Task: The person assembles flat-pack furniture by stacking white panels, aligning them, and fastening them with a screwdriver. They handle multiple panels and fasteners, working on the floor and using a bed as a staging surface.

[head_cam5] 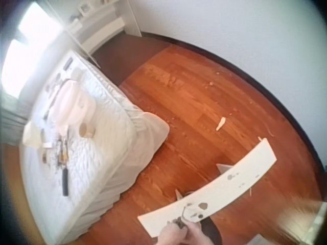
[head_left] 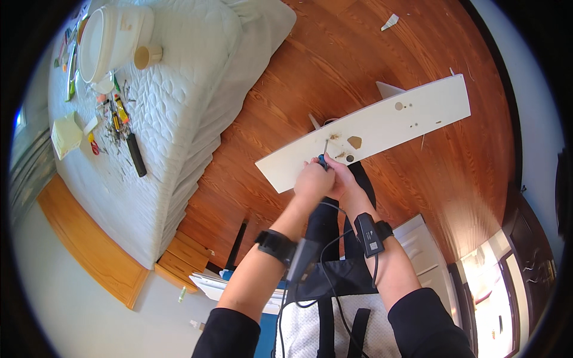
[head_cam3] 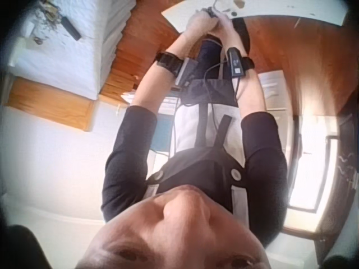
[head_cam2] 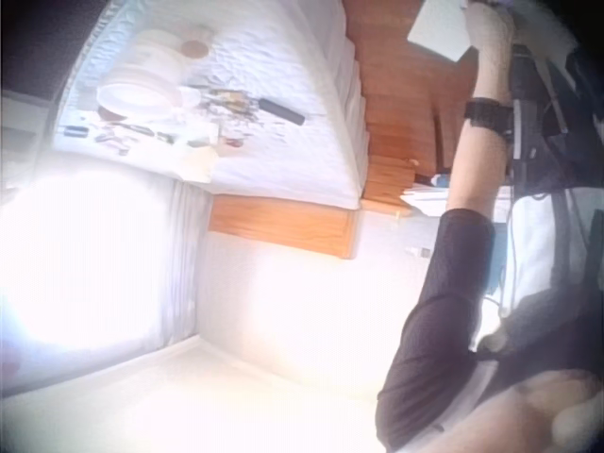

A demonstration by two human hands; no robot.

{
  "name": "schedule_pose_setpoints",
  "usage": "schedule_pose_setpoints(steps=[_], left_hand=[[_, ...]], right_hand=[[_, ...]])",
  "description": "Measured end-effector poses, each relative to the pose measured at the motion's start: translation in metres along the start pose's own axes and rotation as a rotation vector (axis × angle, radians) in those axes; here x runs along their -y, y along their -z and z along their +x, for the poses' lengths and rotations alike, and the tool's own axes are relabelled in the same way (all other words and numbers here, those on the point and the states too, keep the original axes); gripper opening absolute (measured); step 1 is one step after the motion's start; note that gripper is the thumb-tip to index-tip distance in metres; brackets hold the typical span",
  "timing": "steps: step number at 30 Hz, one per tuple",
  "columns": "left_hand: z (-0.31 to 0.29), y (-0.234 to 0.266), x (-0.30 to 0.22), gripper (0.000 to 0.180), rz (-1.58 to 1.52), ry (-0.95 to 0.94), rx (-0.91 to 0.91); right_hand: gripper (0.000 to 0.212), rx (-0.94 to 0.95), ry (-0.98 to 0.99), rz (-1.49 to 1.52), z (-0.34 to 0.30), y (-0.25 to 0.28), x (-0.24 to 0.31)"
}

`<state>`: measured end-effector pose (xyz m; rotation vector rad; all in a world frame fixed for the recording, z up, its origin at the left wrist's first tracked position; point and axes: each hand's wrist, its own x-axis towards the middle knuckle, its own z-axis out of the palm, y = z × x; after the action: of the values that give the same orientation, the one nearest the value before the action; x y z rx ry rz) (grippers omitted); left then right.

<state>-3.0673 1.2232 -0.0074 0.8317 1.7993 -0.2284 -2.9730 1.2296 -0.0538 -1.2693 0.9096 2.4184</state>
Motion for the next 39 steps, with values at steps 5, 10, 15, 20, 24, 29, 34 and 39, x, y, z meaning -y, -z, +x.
schedule_pose_setpoints(steps=[5,10,15,20,24,29,34,39], left_hand=[[-0.008,-0.023,-0.012,0.039,0.36,-0.004,0.016],[0.022,-0.006,0.001,0.032,-1.333,0.497,0.235],[0.017,0.026,-0.019,0.036,-1.18,0.476,0.387],[-0.011,-0.002,-0.035,0.037,1.127,-0.278,-0.131],[0.003,-0.02,-0.015,0.024,0.64,-0.102,-0.183],[0.018,0.004,-0.014,0.017,-0.233,0.238,0.113],[0.009,0.027,-0.05,0.02,-0.472,0.336,0.35],[-0.009,-0.01,-0.059,0.026,1.021,-0.207,-0.016]], right_hand=[[0.037,-0.017,-0.015,0.117,-0.001,0.015,-0.005],[0.04,0.22,0.029,0.148,0.009,0.024,0.006],[0.036,0.201,-0.017,0.191,0.006,0.012,0.014],[0.035,0.039,0.035,0.218,-0.003,-0.002,0.007],[0.032,0.007,0.039,0.344,0.003,0.011,-0.008],[0.022,0.263,0.083,0.312,0.006,0.031,-0.01],[0.024,0.069,0.125,0.326,-0.002,0.027,-0.007],[0.024,0.146,0.185,0.362,0.001,0.03,-0.009]])
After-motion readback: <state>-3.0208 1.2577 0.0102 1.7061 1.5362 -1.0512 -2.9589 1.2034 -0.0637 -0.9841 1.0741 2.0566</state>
